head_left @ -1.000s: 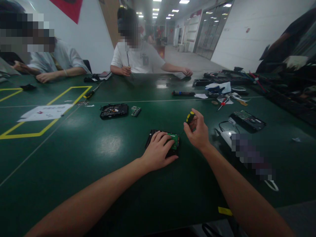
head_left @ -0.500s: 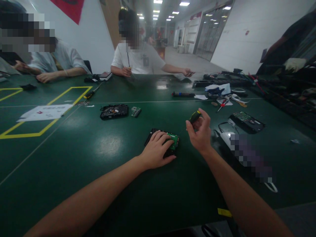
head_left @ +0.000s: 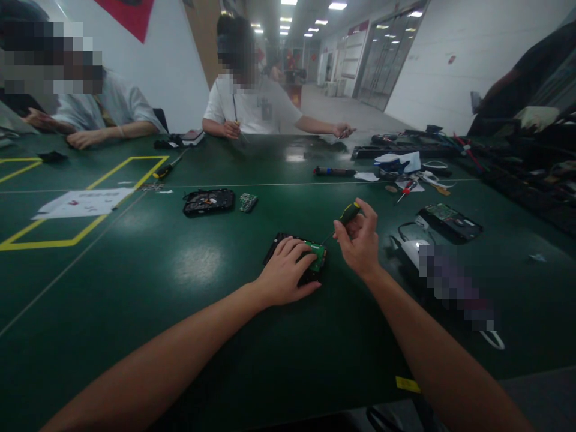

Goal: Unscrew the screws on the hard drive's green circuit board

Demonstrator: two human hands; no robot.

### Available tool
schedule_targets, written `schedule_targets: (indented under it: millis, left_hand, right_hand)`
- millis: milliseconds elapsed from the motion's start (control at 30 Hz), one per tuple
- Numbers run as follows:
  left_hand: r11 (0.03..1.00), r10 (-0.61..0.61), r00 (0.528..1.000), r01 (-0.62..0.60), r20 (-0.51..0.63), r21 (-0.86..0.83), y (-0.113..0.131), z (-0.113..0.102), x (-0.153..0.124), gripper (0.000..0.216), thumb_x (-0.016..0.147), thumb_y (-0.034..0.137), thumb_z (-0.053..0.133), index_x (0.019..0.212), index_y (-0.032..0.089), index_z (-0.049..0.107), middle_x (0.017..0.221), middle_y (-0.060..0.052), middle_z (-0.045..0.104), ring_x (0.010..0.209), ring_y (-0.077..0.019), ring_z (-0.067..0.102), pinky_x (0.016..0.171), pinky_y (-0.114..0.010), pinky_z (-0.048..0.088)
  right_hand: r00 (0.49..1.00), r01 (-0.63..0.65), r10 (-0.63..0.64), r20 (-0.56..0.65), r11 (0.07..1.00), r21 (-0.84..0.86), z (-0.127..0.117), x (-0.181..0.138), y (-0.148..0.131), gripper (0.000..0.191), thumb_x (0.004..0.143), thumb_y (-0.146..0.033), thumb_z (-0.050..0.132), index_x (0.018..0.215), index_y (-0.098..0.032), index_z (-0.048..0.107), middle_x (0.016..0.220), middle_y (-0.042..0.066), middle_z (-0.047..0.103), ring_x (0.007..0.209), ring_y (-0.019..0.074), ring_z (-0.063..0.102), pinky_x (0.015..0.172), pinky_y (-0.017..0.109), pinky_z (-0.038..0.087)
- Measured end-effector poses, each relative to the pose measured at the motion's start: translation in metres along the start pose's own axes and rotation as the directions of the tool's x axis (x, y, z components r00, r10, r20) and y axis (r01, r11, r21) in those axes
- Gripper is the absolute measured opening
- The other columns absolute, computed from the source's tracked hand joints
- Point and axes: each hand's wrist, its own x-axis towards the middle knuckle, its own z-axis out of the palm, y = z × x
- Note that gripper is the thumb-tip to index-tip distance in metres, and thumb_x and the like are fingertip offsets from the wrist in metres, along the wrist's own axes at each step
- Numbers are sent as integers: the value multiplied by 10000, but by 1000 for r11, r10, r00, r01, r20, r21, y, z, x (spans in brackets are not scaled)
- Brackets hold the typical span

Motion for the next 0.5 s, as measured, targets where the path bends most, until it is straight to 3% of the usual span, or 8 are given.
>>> schedule_targets:
  millis: [167, 500]
  left_hand:
    - [1000, 15, 1000, -15, -9, 10, 0, 0, -1, 615, 902, 582, 657, 1369, 189, 586, 1355, -139, 586, 1326, -362, 478, 1217, -591, 311]
    - [1000, 18, 999, -18, -26, -9, -1, 0, 0, 595, 892, 563, 679, 1358, 203, 590, 1351, -143, 587, 1333, -365, 475, 1202, -608, 330]
  right_hand:
    - [997, 69, -67, -45, 996, 54, 4, 0, 5, 670, 969, -337, 653, 1529, -325, 286, 980, 30, 624, 730, 194, 691, 663, 383, 626]
    - [996, 82, -79, -51, 995, 51, 4, 0, 6, 685, 960, -331, 666, 1535, -324, 294, 984, 36, 623, 725, 190, 673, 637, 369, 625]
